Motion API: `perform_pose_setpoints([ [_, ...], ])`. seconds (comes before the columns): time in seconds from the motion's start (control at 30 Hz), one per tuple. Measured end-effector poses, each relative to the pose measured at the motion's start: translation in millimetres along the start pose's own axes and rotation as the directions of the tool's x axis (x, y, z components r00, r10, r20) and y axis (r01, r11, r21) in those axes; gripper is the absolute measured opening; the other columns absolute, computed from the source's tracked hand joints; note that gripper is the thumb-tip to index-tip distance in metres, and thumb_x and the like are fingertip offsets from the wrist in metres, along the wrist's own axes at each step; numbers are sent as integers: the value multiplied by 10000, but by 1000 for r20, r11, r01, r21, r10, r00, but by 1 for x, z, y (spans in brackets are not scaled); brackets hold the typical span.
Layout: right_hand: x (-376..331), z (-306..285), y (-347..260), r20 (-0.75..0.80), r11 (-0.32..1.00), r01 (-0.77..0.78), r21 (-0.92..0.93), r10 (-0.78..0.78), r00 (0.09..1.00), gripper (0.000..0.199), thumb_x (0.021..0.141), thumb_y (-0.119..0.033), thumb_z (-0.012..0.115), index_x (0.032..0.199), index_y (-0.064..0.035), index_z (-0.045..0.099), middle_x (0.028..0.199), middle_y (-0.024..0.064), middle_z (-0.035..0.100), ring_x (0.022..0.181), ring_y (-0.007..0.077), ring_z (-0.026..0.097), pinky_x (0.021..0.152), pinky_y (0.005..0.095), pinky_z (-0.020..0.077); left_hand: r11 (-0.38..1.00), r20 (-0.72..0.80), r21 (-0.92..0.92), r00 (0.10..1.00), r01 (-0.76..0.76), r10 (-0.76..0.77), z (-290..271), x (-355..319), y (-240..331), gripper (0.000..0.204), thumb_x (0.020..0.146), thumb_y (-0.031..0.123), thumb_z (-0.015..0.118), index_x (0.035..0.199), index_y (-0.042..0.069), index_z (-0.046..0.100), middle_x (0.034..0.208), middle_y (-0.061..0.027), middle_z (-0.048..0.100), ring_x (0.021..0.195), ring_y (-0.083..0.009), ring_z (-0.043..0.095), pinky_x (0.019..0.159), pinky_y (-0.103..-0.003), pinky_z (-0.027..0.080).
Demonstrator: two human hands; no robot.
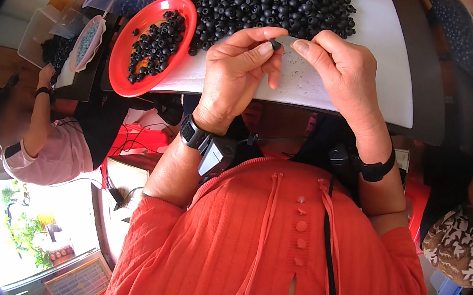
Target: Sorting and inspecting small black round objects at a workbench using a small knife.
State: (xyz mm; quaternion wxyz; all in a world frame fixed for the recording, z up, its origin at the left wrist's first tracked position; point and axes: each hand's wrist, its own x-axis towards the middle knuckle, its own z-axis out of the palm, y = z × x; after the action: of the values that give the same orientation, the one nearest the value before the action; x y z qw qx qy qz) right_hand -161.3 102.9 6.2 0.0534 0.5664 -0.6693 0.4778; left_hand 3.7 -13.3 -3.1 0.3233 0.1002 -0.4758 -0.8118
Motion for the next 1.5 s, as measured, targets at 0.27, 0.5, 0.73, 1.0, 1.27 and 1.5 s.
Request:
perform_pose_setpoints([
  [0.27, -4, 1, 4, -7, 995, 79, -56, -80, 997, 389, 946, -362, 755, 696, -102, 608, 537, 75, 552, 472, 270, 549, 451, 398, 401, 1000, -19, -11, 999, 27, -27, 2, 1, 0, 238, 1033, -8, 565, 1227, -110, 657, 955, -159, 701, 765, -200, 676, 632, -321, 560],
  [0.5, -3, 2, 0, -84, 978, -25, 206, 43, 996, 333, 933, -311, 783, 733, -84, 642, 555, 83, 549, 471, 237, 532, 472, 369, 408, 1000, -52, -21, 999, 2, -3, 5, -2, 2, 238, 1036, 7, 560, 1222, -104, 658, 953, -162, 692, 755, -212, 664, 622, -332, 549],
  [0.73, -2, 3, 4, -28, 956, -139, 257, 151, 988, 223, 974, -210, 756, 842, -37, 707, 581, -8, 429, 551, 51, 383, 504, 268, 347, 998, -58, -20, 997, -61, 59, -1, 3, 25, 259, 1032, 19, 564, 1239, -120, 633, 973, -189, 678, 751, -240, 665, 578, -360, 543],
  [1.0, -2, -1, 7, 44, 963, -197, 182, 193, 980, 309, 993, -279, 743, 861, -12, 662, 638, -21, 437, 621, 61, 383, 569, 256, 350, 951, -294, 273, 929, -143, 224, -81, 8, 100, 219, 1049, 77, 546, 1194, -47, 653, 870, -83, 679, 653, -159, 637, 526, -258, 488],
  [1.27, -3, -5, 25, 79, 959, -199, 203, 187, 979, 190, 1010, -223, 704, 977, -44, 760, 712, -78, 492, 666, 25, 394, 587, 223, 312, 570, -372, 812, 864, 125, 340, -129, 2, 127, 353, 969, 134, 703, 1283, -23, 670, 888, -99, 693, 631, -143, 624, 502, -278, 510],
  [1.5, 12, 5, 11, -80, 980, -120, 158, 134, 988, 326, 953, -295, 740, 785, -22, 678, 680, 162, 654, 613, 262, 656, 582, 383, 483, 472, -293, 881, 819, 29, 494, -113, -6, 142, 379, 891, 102, 769, 1239, -43, 727, 878, -70, 734, 615, -69, 562, 535, -208, 432],
])
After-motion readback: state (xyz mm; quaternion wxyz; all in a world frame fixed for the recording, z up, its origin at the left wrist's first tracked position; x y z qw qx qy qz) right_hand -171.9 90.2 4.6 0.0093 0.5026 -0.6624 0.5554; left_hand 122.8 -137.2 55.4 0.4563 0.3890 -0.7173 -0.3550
